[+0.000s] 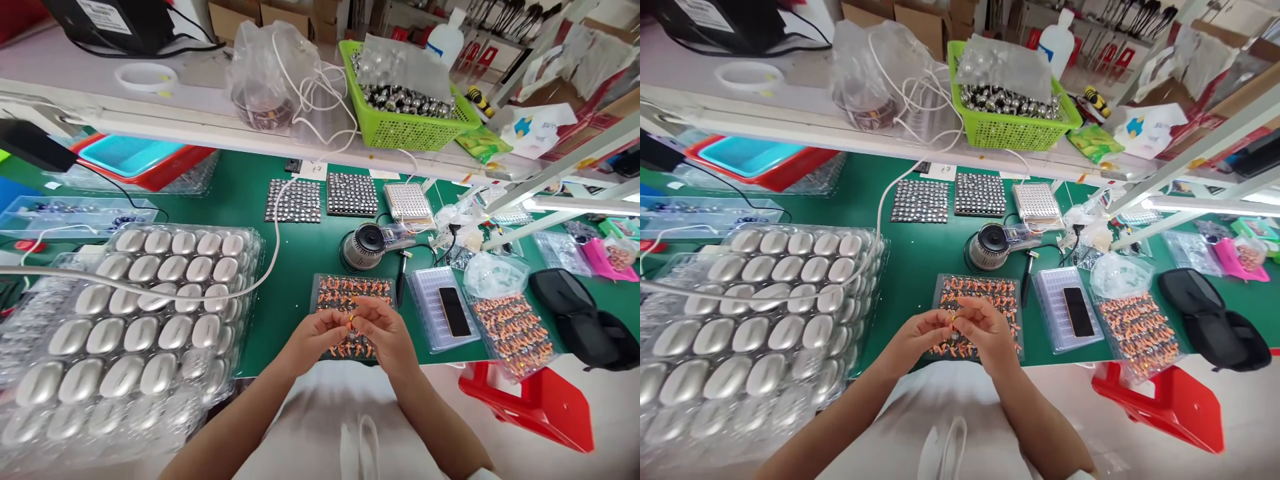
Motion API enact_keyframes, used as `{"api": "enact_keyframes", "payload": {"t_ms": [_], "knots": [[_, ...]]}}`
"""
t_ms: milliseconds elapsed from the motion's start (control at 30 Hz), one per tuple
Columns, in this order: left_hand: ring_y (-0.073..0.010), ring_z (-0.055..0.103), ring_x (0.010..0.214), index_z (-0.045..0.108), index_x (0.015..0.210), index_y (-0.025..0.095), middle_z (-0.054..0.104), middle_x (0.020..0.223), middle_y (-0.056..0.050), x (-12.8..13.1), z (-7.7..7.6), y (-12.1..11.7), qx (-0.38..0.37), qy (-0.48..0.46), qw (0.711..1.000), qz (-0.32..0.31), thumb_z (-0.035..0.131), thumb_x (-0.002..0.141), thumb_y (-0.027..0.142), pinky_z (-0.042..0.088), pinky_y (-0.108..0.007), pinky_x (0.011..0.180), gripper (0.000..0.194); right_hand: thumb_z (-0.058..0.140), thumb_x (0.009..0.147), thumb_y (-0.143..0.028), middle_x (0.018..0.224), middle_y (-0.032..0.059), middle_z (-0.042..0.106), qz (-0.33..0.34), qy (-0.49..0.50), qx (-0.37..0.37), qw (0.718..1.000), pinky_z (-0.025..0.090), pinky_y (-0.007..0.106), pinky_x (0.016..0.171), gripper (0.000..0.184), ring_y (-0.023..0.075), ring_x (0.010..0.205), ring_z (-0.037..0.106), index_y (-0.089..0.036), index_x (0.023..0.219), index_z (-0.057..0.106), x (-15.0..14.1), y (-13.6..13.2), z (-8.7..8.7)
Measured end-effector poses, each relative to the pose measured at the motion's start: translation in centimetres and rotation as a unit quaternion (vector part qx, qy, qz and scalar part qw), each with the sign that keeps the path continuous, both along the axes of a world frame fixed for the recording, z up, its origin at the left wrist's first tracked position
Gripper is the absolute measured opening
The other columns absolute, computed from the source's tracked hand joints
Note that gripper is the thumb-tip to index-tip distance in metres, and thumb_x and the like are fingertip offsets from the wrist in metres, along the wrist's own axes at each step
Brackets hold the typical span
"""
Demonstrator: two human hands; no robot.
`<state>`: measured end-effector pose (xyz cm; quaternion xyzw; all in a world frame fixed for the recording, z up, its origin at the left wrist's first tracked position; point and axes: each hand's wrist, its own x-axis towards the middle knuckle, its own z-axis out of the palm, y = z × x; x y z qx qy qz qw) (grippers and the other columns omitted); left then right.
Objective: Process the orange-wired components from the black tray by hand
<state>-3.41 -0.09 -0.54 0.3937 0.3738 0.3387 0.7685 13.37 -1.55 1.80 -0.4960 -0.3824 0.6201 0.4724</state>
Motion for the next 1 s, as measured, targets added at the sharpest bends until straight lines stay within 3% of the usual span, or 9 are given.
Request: {"api": "enact_keyframes", "payload": {"t_ms": [100, 167, 333, 467, 633, 1000], "knots": [[-0.0142, 0.054, 0.082, 0.063, 0.103, 0.019, 0.061, 0.090, -0.003, -0.4, 0.5, 0.4, 0.055, 0.051, 0.996, 0.040, 0.062, 0.084, 0.031, 0.044, -0.026, 0.073, 0.023, 0.071, 0.077, -0.030, 0.083, 0.0020, 0.069, -0.007, -0.066, 0.010, 0.998, 0.053, 0.032, 0.075, 0.034, 0.0176, 0.081, 0.065, -0.024, 0.109, 0.062, 0.7, -0.4, 0.1], [-0.0150, 0.056, 0.085, 0.062, 0.113, 0.022, 0.061, 0.093, -0.003, -0.4, 0.5, 0.5, 0.093, 0.060, 0.993, 0.031, 0.061, 0.085, 0.030, 0.045, -0.027, 0.075, 0.029, 0.069, 0.078, -0.031, 0.082, 0.0019, 0.069, 0.002, -0.084, 0.011, 0.996, 0.053, 0.032, 0.074, 0.037, 0.0178, 0.079, 0.066, -0.024, 0.112, 0.058, 1.0, -0.6, 0.2], [-0.0168, 0.058, 0.083, 0.071, 0.101, 0.023, 0.062, 0.085, -0.004, 0.3, 0.0, 0.5, 0.195, 0.051, 0.979, -0.006, 0.063, 0.084, 0.026, 0.048, -0.029, 0.075, 0.020, 0.067, 0.080, -0.033, 0.085, 0.0032, 0.072, 0.026, -0.137, 0.015, 0.990, 0.054, 0.032, 0.069, 0.042, 0.0192, 0.078, 0.067, -0.023, 0.119, 0.054, 1.3, -0.9, 0.7], [-0.0159, 0.059, 0.080, 0.072, 0.100, 0.025, 0.061, 0.086, -0.004, 0.4, -0.4, 0.4, 0.192, 0.041, 0.980, 0.005, 0.064, 0.083, 0.023, 0.049, -0.028, 0.070, 0.018, 0.063, 0.082, -0.030, 0.085, 0.0019, 0.072, 0.046, -0.178, 0.026, 0.983, 0.052, 0.027, 0.061, 0.042, 0.0175, 0.075, 0.067, -0.024, 0.123, 0.053, 1.5, -1.1, 1.2], [-0.0158, 0.059, 0.080, 0.072, 0.099, 0.024, 0.060, 0.086, -0.005, 0.2, -0.3, 0.0, 0.203, 0.057, 0.977, 0.017, 0.065, 0.082, 0.022, 0.051, -0.027, 0.068, 0.018, 0.060, 0.083, -0.023, 0.082, 0.0002, 0.072, 0.063, -0.217, 0.045, 0.973, 0.053, 0.028, 0.065, 0.040, 0.0157, 0.072, 0.066, -0.024, 0.122, 0.053, 1.4, -1.1, 1.6], [-0.0149, 0.063, 0.079, 0.072, 0.100, 0.027, 0.064, 0.091, -0.006, -0.1, 0.7, -0.3, 0.363, 0.212, 0.906, 0.044, 0.062, 0.084, 0.021, 0.053, -0.026, 0.068, 0.020, 0.058, 0.082, -0.023, 0.082, -0.0005, 0.073, 0.063, -0.255, 0.063, 0.963, 0.054, 0.028, 0.063, 0.036, 0.0164, 0.069, 0.068, -0.025, 0.119, 0.054, 1.1, -1.1, 1.6]]}}
